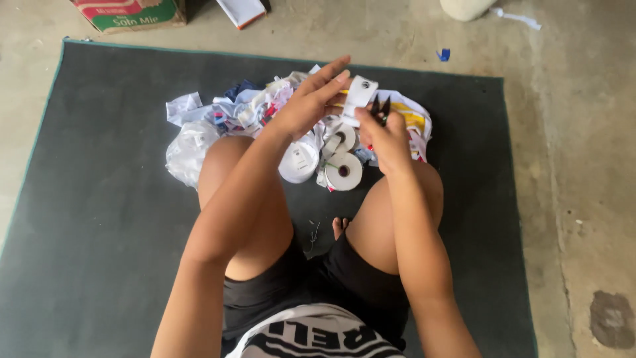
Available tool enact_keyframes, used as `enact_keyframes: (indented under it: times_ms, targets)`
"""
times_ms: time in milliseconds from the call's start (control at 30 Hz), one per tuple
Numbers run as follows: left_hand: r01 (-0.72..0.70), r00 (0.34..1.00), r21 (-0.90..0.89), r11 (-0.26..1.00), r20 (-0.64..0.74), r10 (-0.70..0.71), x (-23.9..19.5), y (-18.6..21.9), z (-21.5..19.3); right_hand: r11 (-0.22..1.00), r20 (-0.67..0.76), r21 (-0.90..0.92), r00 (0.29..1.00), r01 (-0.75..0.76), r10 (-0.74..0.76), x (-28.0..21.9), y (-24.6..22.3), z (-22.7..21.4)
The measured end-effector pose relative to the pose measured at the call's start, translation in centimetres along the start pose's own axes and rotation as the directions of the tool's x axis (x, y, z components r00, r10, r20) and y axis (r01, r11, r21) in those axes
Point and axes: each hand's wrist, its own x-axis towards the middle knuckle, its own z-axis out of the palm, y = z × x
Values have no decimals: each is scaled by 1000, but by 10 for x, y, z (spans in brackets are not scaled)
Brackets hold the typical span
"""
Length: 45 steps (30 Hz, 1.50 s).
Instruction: The person sits on a mat and uses scissors to cut a roll of white paper labels into individual pieces. They hold the roll with one hand and cut with the other, placing the cut pieces onto a pile of other materials on the mat.
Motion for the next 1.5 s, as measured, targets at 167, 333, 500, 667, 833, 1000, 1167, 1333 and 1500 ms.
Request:
enact_keyframes:
  times_ms: [167,333,500,667,833,1000,1167,1333,1500]
  targets:
    - [-153,982,-5,988,-110,152,-22,24,6,998,178,-28,983,59,-53,-8,-10,1]
    - [-325,939,-82,942,-149,311,-34,21,4,992,291,-45,952,116,-98,-23,-21,-7]
    - [-435,900,-151,887,-81,428,-41,18,9,930,351,-316,934,188,-69,-32,-23,-8]
    - [-457,890,-75,886,-44,455,-43,13,6,867,375,-411,919,283,-123,-41,-29,-9]
    - [-476,876,101,873,-30,481,-35,0,8,836,288,-483,949,261,-129,-45,-35,-15]
    - [-449,892,151,881,21,451,-37,-1,18,815,290,-525,952,245,-100,-46,-37,-14]
    - [-461,887,114,880,27,462,-33,-8,14,867,358,-381,916,322,-183,-33,-16,-21]
    - [-460,879,137,877,-70,472,-29,-12,7,921,325,-218,914,323,-243,-39,-23,-12]
    - [-381,924,-64,922,-59,378,-43,-1,17,961,207,-206,968,184,-141,-41,-35,-6]
